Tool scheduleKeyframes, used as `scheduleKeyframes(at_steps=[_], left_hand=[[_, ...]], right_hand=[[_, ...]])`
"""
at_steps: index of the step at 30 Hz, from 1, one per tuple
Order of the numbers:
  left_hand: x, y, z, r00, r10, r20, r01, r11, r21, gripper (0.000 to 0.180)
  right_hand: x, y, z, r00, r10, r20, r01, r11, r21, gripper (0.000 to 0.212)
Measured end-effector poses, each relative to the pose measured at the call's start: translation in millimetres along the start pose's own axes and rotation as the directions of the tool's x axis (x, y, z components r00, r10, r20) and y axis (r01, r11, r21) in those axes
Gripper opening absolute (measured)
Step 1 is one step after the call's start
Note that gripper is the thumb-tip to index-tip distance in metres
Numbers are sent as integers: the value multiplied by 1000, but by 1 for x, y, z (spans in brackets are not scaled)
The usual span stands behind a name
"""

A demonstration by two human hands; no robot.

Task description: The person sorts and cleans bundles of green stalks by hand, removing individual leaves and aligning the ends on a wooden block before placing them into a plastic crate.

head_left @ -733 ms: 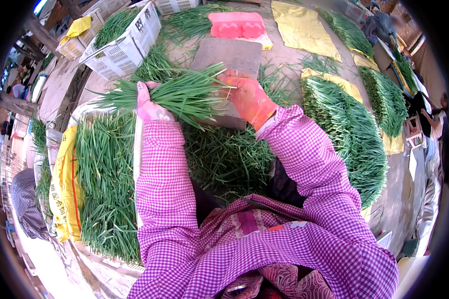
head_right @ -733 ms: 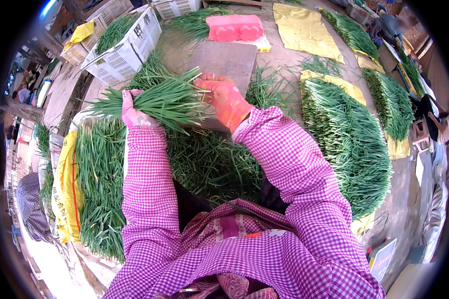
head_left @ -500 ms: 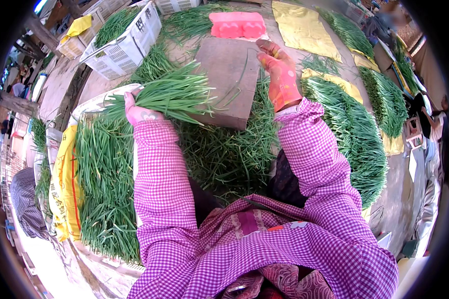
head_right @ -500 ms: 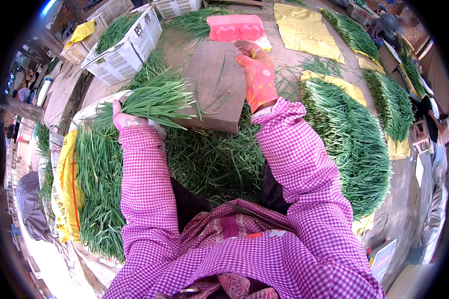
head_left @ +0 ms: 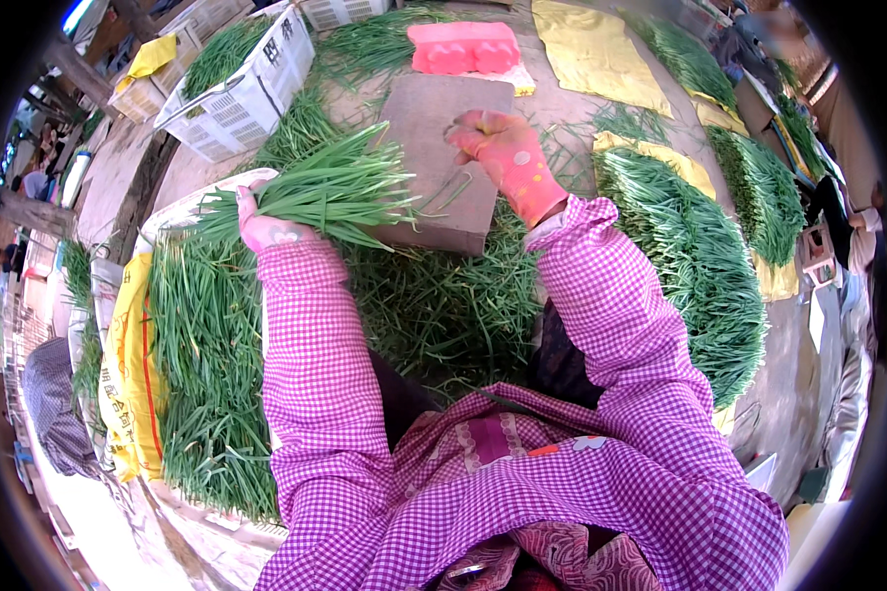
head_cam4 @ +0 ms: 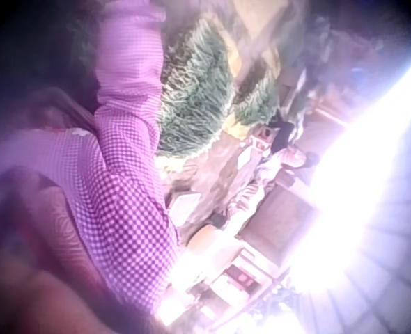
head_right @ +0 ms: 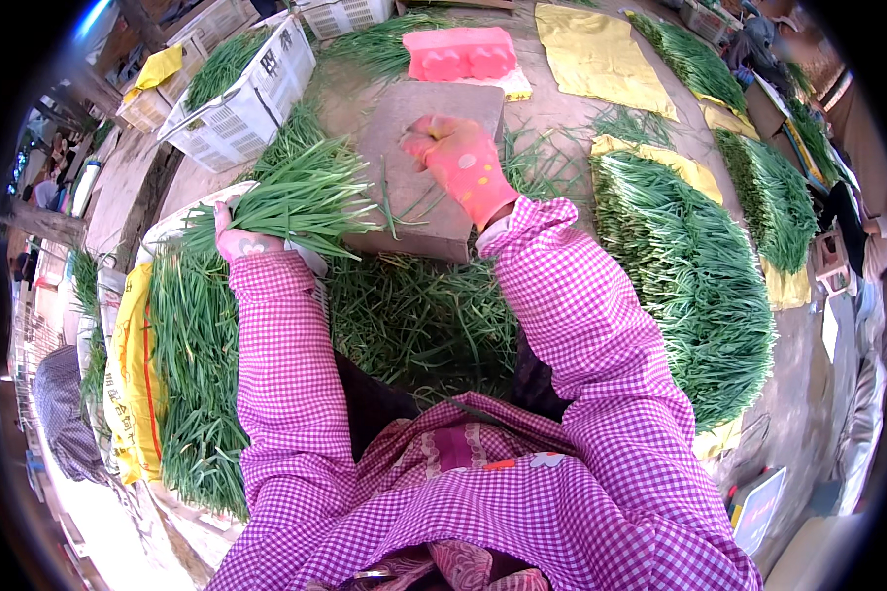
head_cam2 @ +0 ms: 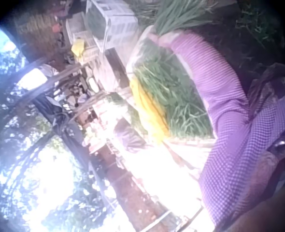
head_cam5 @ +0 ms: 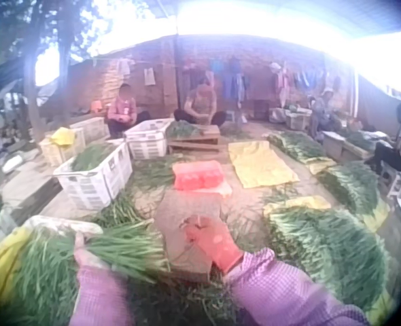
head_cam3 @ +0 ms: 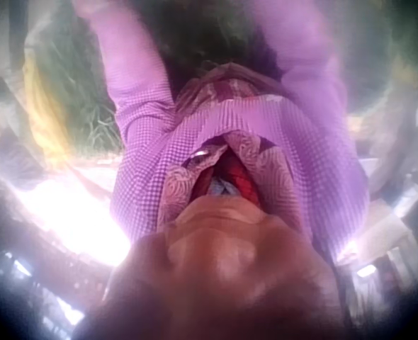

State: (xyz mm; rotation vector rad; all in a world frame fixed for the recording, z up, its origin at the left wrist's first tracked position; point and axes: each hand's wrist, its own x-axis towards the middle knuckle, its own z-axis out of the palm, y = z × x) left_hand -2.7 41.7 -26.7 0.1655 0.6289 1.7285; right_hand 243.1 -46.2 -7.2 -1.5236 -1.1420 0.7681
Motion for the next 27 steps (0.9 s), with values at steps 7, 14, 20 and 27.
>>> scheduleKeyframes(at_steps=[7,14,20,27], left_hand=[[8,-3,-8,988,-34,152,36,999,-10,23],[-2,9,4,995,44,88,-44,999,-5,24],[-7,9,2,978,78,191,-72,997,-37,21],[-6,-5,-6,917,-22,399,18,1000,13,25]], right_hand=[[-23,-16,19,821,-571,-16,557,807,-198,22],[-1,-1,-8,953,-297,-57,293,954,-61,26],[-4,-11,-12,982,-168,-83,176,979,99,28],[-17,-12,17,993,-4,117,-38,936,351,22]])
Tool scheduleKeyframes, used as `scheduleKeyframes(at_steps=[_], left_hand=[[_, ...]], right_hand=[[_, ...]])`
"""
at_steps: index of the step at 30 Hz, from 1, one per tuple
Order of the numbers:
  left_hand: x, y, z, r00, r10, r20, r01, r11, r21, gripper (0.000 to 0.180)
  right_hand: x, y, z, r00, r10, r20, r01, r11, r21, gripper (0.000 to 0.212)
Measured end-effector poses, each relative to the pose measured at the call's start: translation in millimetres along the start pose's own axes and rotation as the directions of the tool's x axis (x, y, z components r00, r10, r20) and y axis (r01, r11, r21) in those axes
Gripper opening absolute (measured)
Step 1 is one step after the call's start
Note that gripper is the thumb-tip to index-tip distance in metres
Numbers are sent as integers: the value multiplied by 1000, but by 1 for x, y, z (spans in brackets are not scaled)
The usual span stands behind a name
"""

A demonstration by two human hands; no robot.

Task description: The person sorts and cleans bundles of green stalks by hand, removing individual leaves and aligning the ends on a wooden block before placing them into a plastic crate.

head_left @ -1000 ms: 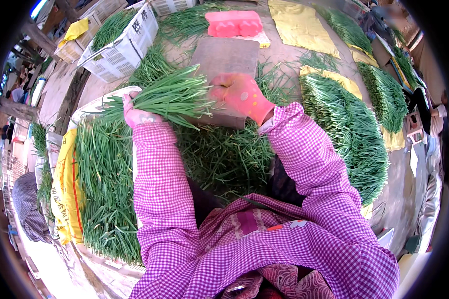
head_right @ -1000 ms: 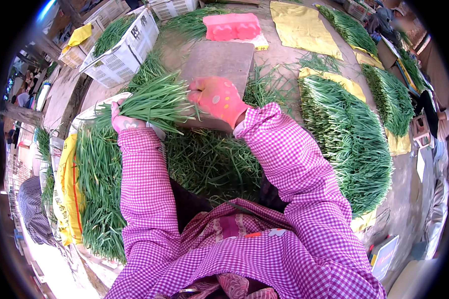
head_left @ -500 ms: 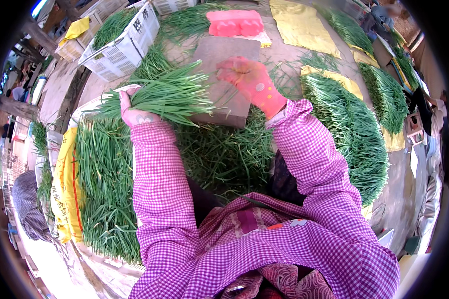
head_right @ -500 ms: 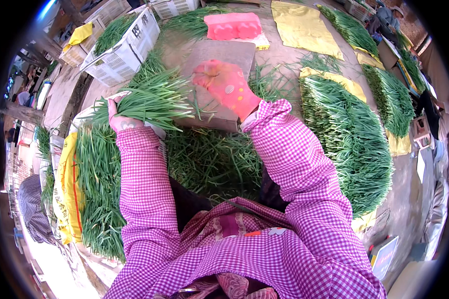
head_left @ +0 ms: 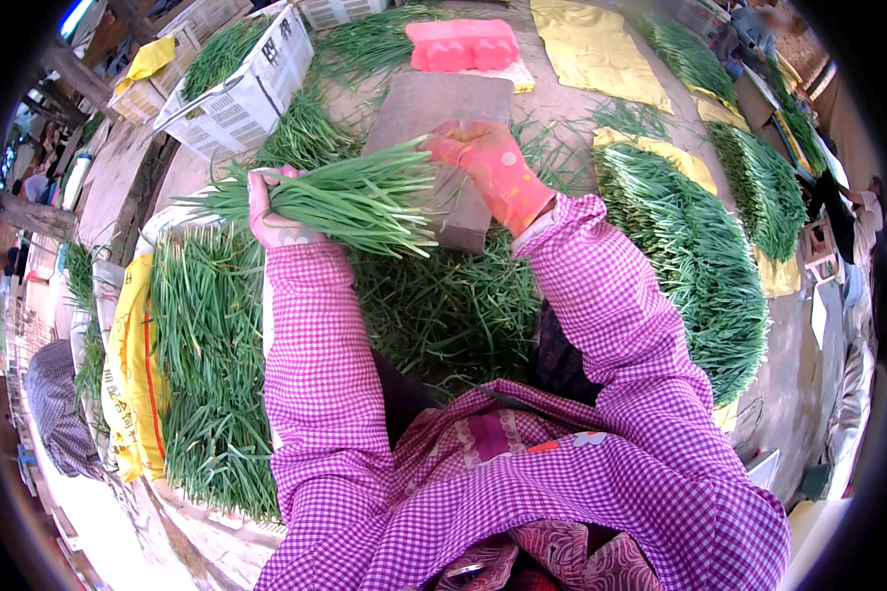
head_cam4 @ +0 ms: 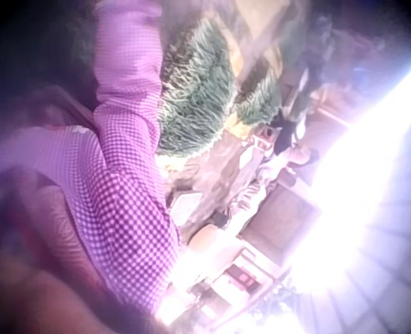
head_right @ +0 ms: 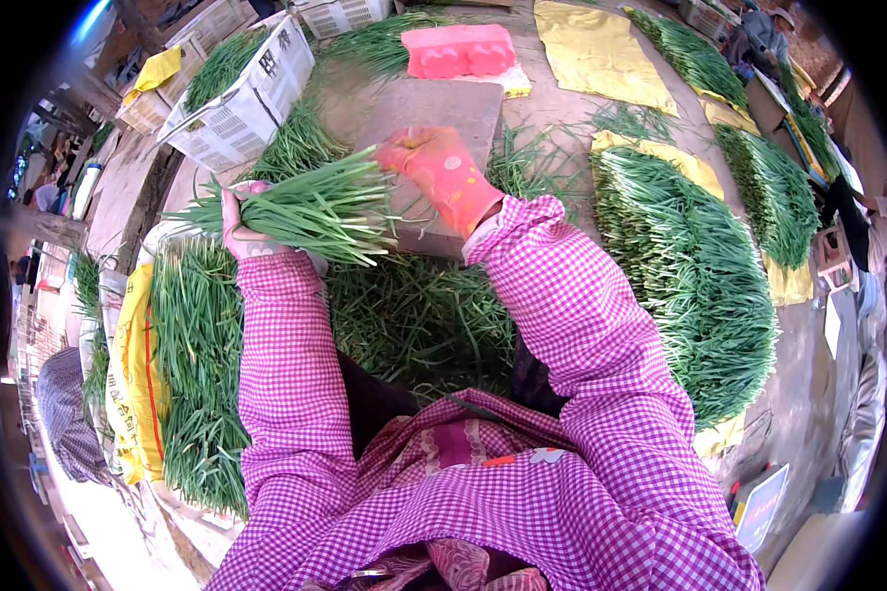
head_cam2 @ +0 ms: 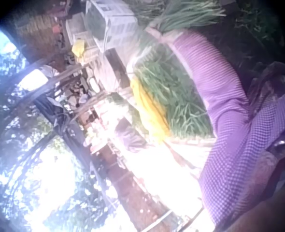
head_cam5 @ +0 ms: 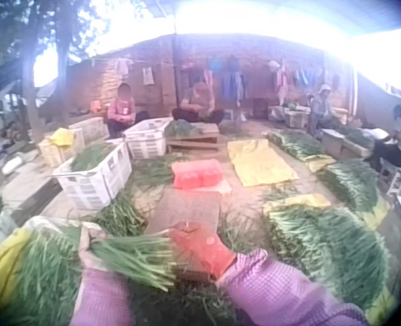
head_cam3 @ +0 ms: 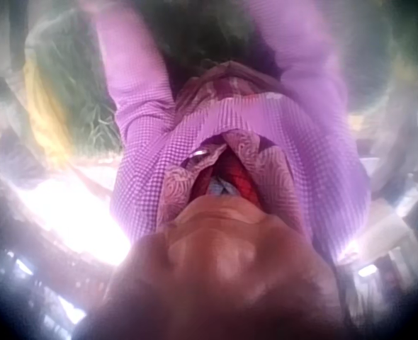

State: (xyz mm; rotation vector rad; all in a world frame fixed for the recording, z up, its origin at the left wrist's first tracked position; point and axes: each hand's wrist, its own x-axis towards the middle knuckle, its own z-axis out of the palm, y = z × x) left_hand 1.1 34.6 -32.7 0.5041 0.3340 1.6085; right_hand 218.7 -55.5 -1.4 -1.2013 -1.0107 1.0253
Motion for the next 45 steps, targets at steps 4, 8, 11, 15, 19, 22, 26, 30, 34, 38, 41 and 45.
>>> scheduleKeyframes(at_steps=[4,8,11,15,19,22,26,30,34,38,41,45], left_hand=[[5,17,0,984,84,-157,-78,996,46,27],[12,21,-9,993,51,-103,-60,995,-84,28],[10,17,-13,995,-3,-97,-4,997,-75,29],[11,13,-13,996,-14,-86,12,1000,-19,26],[8,20,-1,976,86,-198,-84,996,17,21],[4,20,7,985,71,-157,-78,996,-41,17],[-19,0,28,998,60,9,-59,943,328,18],[-16,-29,13,987,-42,157,-47,849,527,22],[-30,-35,29,975,-175,136,96,886,453,21],[-37,-40,26,944,-305,127,244,902,356,21],[-35,-46,22,963,-255,83,216,923,318,20],[-32,-46,23,958,-247,142,200,938,282,34]], right_hand=[[15,-12,-37,963,-67,-261,98,990,106,23],[9,-9,-37,977,-165,-134,155,985,-81,24],[-5,-7,-6,992,23,123,-13,997,-78,23],[-9,5,10,979,81,187,-63,993,-99,21],[7,-12,-18,987,18,-157,3,992,127,21],[3,-15,-20,983,5,-186,27,985,171,26],[-2,-4,-5,989,-117,85,126,987,-102,39],[-9,16,20,918,-153,366,288,892,-348,68],[-17,25,44,874,-129,469,451,574,-683,97],[-15,52,53,881,-258,396,468,583,-664,97],[-16,52,59,930,-196,311,337,790,-512,90],[-7,60,53,974,-60,217,113,964,-240,75]])
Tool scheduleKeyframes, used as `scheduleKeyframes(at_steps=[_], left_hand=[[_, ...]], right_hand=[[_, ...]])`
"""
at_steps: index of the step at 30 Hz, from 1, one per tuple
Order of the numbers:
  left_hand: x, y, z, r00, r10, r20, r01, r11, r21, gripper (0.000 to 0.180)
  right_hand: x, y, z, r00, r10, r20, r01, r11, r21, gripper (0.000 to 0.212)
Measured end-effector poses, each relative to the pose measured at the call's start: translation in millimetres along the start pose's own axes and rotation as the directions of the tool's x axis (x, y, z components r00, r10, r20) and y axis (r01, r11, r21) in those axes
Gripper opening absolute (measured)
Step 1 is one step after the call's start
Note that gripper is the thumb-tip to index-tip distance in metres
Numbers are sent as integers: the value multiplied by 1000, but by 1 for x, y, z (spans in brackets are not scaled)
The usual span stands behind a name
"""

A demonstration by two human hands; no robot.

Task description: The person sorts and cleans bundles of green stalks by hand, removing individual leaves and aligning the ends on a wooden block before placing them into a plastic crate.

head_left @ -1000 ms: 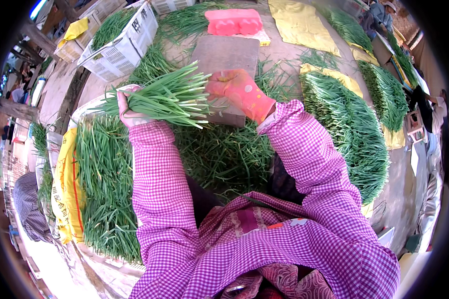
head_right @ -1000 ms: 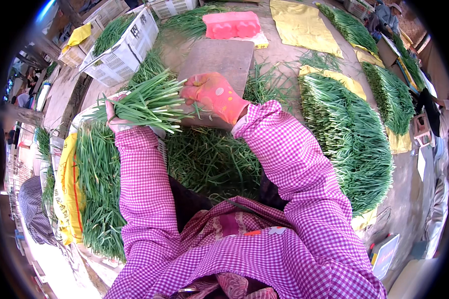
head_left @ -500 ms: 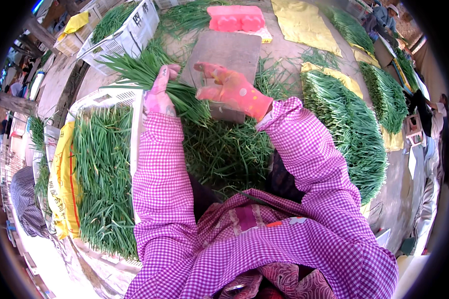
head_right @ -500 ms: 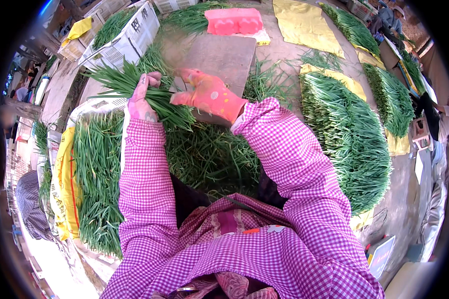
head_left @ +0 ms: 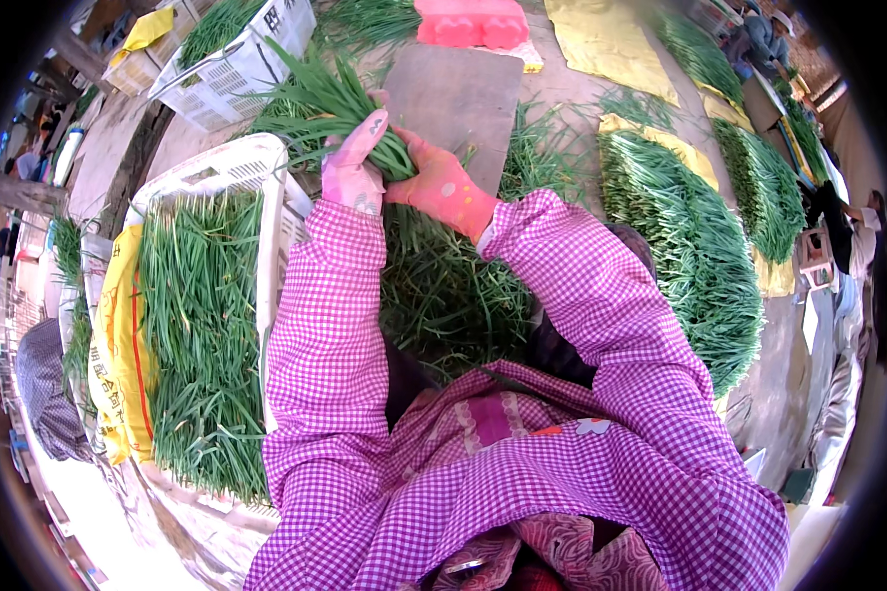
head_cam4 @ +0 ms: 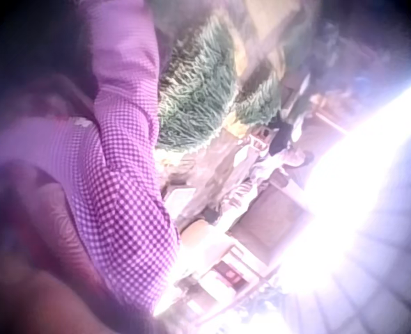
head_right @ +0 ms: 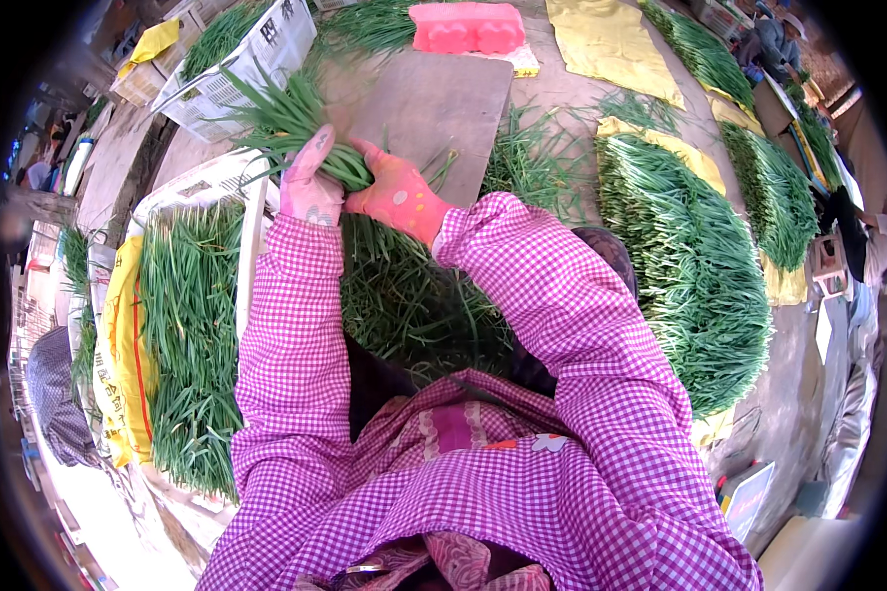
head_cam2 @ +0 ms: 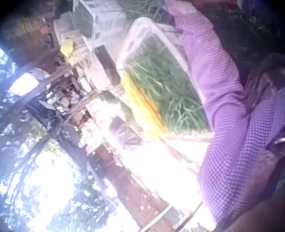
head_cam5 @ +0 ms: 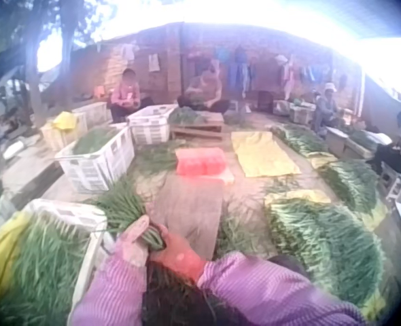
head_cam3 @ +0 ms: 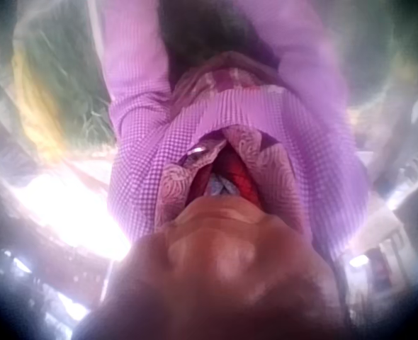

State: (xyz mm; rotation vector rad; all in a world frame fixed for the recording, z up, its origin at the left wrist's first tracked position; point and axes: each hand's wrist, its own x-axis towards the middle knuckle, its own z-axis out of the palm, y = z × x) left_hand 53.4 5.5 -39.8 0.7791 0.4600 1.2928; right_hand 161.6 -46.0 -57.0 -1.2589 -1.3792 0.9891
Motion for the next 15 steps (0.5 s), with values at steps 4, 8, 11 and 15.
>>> scheduleKeyframes(at_steps=[4,8,11,15], left_hand=[[9,19,-6,979,159,130,-171,982,81,58],[13,35,-22,995,87,-53,-84,995,59,59],[16,26,-21,994,-86,-74,96,983,159,56],[14,6,-20,970,-244,6,209,842,497,60]], right_hand=[[15,-11,-16,986,127,-106,-71,904,422,53],[26,-8,-39,964,186,-188,-30,783,621,44],[27,-10,-49,960,120,-254,87,733,675,38],[29,-10,-58,936,151,-319,112,730,674,36]])
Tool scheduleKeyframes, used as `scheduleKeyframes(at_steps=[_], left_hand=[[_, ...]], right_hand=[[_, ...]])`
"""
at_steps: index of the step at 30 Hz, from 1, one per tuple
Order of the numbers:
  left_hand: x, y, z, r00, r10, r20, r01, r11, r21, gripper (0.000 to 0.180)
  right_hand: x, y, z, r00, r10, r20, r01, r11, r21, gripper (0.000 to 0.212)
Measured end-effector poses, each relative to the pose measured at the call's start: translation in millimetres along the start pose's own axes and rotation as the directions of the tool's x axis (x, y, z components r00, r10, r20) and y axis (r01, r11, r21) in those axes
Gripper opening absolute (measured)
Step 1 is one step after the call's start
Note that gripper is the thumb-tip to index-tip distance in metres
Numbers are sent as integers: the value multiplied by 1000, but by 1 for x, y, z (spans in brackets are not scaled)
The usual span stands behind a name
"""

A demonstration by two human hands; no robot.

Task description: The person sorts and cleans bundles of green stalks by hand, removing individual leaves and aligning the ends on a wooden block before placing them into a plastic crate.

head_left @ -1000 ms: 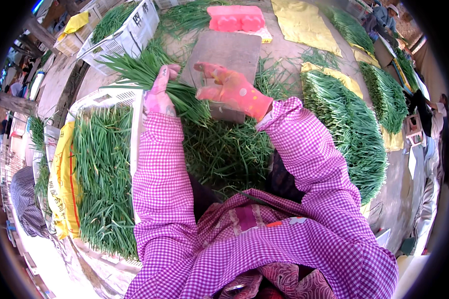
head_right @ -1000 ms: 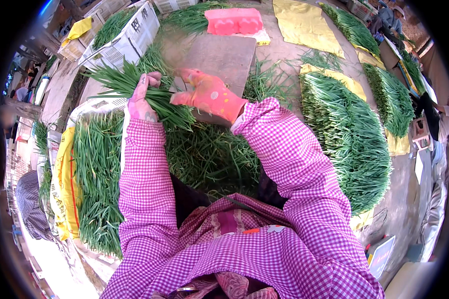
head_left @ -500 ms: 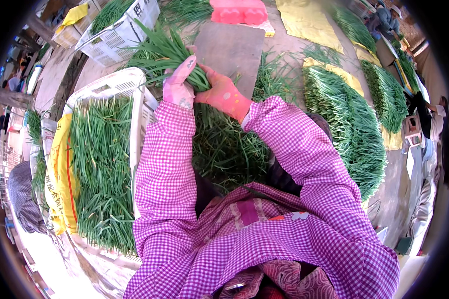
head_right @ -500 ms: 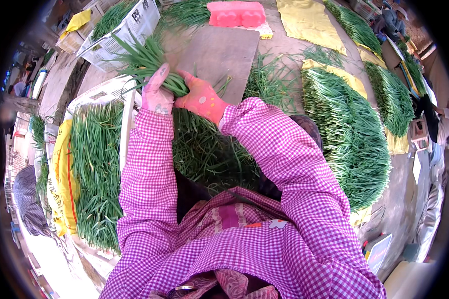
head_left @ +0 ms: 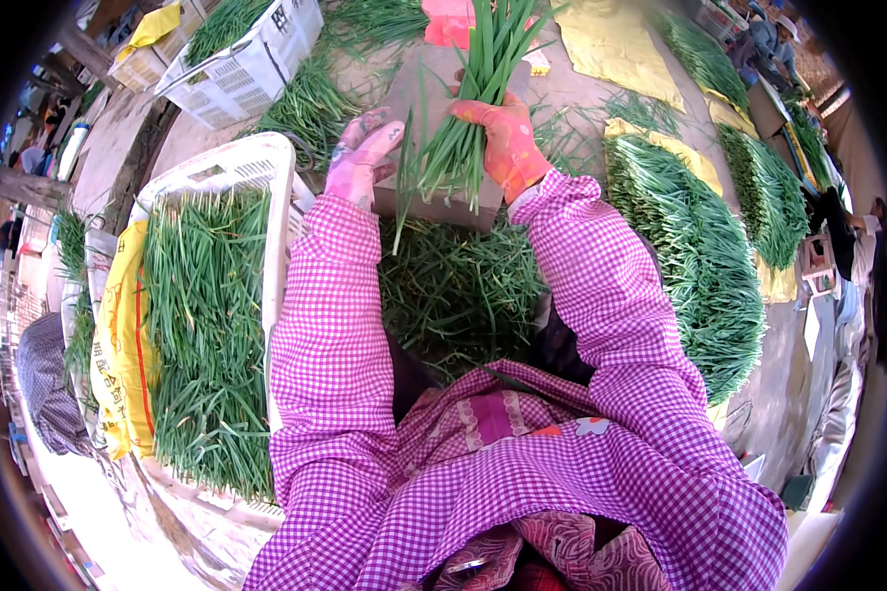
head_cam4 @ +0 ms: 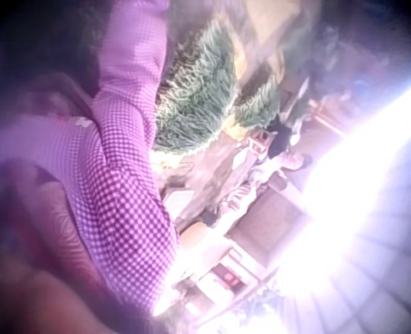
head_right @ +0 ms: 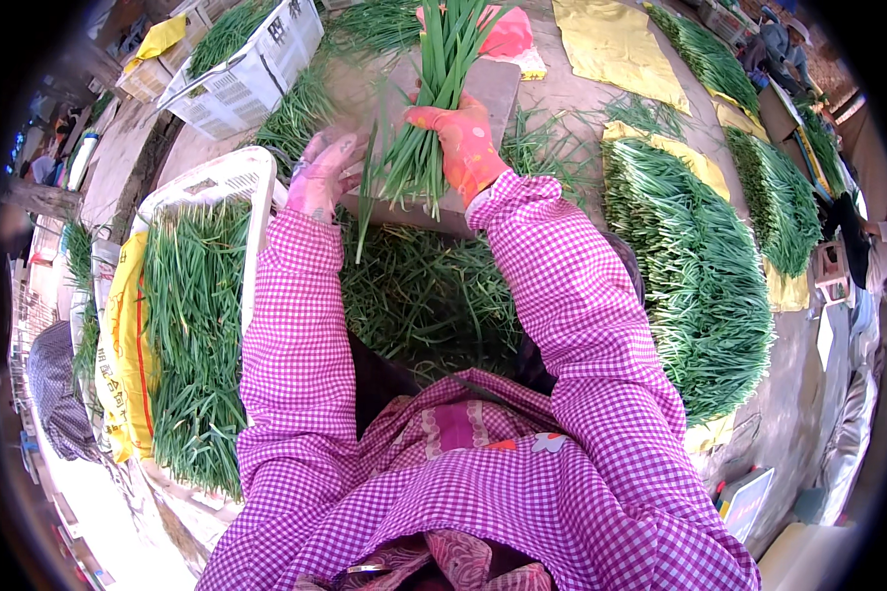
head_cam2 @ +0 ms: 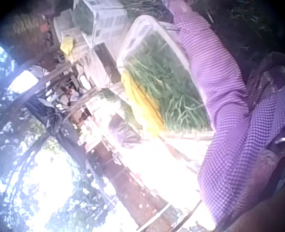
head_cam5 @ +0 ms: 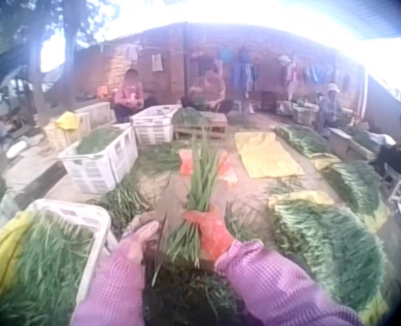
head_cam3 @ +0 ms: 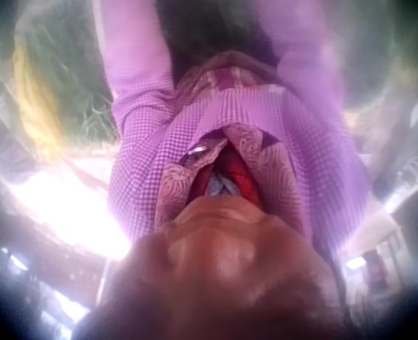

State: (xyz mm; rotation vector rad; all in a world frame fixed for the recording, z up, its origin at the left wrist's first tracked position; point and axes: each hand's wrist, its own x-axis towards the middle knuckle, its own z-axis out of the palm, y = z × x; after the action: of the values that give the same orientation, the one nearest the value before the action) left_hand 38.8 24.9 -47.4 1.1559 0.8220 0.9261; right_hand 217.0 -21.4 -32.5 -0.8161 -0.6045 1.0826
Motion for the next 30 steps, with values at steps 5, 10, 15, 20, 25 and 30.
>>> scheduleKeyframes(at_steps=[5,10,15,20,25,30], left_hand=[[-4,-9,6,989,-52,140,-3,931,365,59],[7,-25,-9,977,21,214,-161,731,663,64],[-10,8,-3,998,43,42,-54,953,298,37],[-4,1,-13,971,129,-200,-140,989,-40,24],[-3,6,-27,968,18,-249,-91,954,-286,20],[4,8,-45,982,19,-189,-127,804,-582,23]], right_hand=[[0,-5,-1,1000,-26,-6,26,999,36,35],[-4,-8,3,1000,-7,-13,7,999,44,35],[-2,-17,-1,998,-12,-61,13,1000,16,32],[-1,-17,-1,995,-63,-73,58,996,-67,31],[5,-27,-14,978,-90,-191,97,995,29,31],[2,-31,-10,989,-39,-143,46,998,47,31]])
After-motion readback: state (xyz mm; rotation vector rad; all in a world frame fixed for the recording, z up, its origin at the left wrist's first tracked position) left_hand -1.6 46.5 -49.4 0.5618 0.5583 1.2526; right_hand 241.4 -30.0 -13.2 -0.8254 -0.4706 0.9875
